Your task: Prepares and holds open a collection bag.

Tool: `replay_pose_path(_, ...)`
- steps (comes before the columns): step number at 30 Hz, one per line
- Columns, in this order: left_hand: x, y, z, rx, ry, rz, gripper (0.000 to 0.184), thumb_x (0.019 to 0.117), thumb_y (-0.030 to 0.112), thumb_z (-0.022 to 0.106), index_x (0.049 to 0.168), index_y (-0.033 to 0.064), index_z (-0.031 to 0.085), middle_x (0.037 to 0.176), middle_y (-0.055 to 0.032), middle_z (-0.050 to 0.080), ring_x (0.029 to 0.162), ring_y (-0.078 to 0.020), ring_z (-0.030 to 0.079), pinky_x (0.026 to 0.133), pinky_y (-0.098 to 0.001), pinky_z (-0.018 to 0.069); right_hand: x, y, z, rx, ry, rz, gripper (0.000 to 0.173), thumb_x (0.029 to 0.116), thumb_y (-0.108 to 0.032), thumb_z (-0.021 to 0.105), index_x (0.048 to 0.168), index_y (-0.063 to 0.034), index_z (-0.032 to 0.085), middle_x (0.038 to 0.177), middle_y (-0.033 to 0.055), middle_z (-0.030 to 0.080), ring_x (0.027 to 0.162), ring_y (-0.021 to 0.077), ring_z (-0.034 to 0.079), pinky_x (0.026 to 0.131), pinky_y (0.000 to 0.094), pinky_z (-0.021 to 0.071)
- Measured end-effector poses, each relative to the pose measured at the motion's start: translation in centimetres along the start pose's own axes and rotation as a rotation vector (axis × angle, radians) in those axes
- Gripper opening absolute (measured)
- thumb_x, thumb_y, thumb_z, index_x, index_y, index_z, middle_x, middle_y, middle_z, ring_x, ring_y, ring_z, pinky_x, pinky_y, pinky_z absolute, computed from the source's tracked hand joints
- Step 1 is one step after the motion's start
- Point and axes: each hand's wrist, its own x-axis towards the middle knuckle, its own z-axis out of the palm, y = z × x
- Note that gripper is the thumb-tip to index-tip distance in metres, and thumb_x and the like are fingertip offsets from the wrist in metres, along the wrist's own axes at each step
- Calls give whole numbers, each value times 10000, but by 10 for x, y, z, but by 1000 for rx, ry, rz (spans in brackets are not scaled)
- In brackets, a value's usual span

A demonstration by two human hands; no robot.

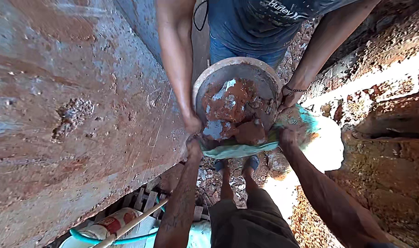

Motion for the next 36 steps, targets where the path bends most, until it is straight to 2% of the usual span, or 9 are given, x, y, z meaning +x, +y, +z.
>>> replay_pose_path(4, 4, -15, 12, -42, 41, 31, 214, 1072, 52, 418, 1099, -43, 607, 928, -105, 618, 803, -157, 598, 747, -363, 533, -1, 11, -1, -143, -16, -44, 209, 1021, -127, 588, 1067, 41, 704, 969, 175, 693, 868, 230, 657, 837, 458, 537)
replay_pose_path(11, -1, -17, 10, -4, 17, -33, 158, 1049, 34, 456, 1068, -31, 599, 886, -88, 598, 756, -148, 586, 696, -343, 524, 1, 25, -12, -62, -8, -22, 169, 1018, -90, 579, 969, 45, 668, 840, 111, 645, 737, 163, 614, 732, 393, 532)
replay_pose_path(17, 16, -23, 9, 38, 12, -22, 169, 1051, 31, 466, 1080, -40, 617, 928, -113, 614, 804, -166, 588, 741, -367, 523, -5, 24, 1, -217, -102, -61, 212, 1028, -105, 551, 1059, 46, 697, 980, 188, 681, 891, 242, 646, 855, 461, 517)
replay_pose_path(21, 16, -28, -8, 208, -176, 73, 183, 1056, 17, 432, 1106, -49, 595, 958, -108, 587, 838, -145, 569, 781, -350, 506, 21, 36, -6, -153, -56, 15, 224, 1033, -111, 573, 1146, 54, 675, 1038, 204, 676, 914, 245, 649, 856, 449, 534)
replay_pose_path(25, 36, -21, -21, 344, -263, 143, 236, 1046, 24, 462, 1191, -64, 625, 1040, -150, 642, 904, -165, 602, 835, -370, 519, 19, 21, 27, -370, -125, -123, 293, 1054, -189, 535, 1176, 17, 703, 1130, 246, 698, 1088, 363, 666, 993, 562, 497)
replay_pose_path(29, 34, -27, 4, 354, -174, 125, 305, 1069, 65, 450, 1315, -58, 581, 1232, -237, 642, 1125, -286, 626, 992, -469, 498, 38, 17, 25, -369, -138, -133, 263, 1049, -151, 529, 1153, 21, 698, 1087, 221, 699, 1018, 310, 671, 941, 515, 515)
replay_pose_path(31, 38, -35, 5, 351, -159, 92, 300, 1071, 79, 465, 1297, -61, 605, 1250, -234, 642, 1141, -282, 619, 1001, -459, 492, 31, 23, 39, -422, -168, -140, 300, 1057, -173, 516, 1214, 15, 690, 1162, 252, 692, 1111, 366, 662, 1007, 562, 492)
replay_pose_path(34, 49, -32, 19, 435, -97, 6, 304, 1081, 154, 483, 1253, -59, 614, 1211, -251, 643, 1135, -322, 617, 992, -509, 486, 46, 29, 26, -392, -156, -101, 274, 1048, -164, 546, 1185, 20, 693, 1114, 231, 700, 1043, 330, 673, 956, 535, 516)
replay_pose_path(36, 58, -29, 20, 394, -76, 15, 274, 1062, 121, 515, 1230, -63, 628, 1188, -240, 654, 1104, -300, 626, 977, -489, 494, 55, 21, 21, -327, -139, -49, 251, 1040, -126, 550, 1177, 30, 691, 1087, 215, 699, 993, 288, 669, 920, 497, 522)
